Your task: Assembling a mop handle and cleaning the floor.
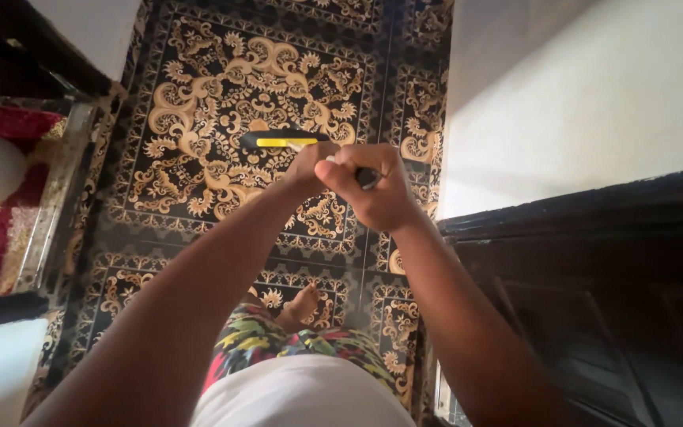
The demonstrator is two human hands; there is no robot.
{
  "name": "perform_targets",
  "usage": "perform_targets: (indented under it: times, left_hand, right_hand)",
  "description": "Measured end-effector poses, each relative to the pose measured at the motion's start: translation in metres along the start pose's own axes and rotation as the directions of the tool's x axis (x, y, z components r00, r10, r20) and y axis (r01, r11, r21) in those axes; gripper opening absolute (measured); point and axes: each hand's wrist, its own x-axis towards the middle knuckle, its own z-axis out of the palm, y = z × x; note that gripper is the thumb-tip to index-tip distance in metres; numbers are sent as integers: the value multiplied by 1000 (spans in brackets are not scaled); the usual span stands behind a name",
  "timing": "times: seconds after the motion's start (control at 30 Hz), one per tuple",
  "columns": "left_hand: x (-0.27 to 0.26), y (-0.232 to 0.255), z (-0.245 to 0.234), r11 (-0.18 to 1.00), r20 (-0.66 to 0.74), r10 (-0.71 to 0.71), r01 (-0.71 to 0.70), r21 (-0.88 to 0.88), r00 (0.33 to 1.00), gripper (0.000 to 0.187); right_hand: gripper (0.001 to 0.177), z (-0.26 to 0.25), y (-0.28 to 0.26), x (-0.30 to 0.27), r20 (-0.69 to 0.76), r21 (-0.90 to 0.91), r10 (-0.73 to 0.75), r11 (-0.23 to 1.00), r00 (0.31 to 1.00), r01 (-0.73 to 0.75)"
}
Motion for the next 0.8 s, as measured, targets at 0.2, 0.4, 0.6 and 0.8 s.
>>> perform_targets:
  times: [0.2,0.4,0.6,0.8]
  left_hand:
    - [-10,33,-38,962,-1,268,-268,-44,963,20]
    - [-33,1,-61,876,-28,459,-458,-151,888,15]
    - [4,-43,-97,516,-190,855,-822,239,482,6]
    - [34,-113,-111,687,-156,727,-711,152,669,11]
  right_hand:
    - [42,-1,-64,44,52,107,-109,989,993,103]
    - [46,13,-28,86,-15,285,-67,956,998,68]
    - [42,55,-25,115,-82,-65,-21,998,996,16]
    - [44,104,42,123,-129,-125,-83,990,988,67]
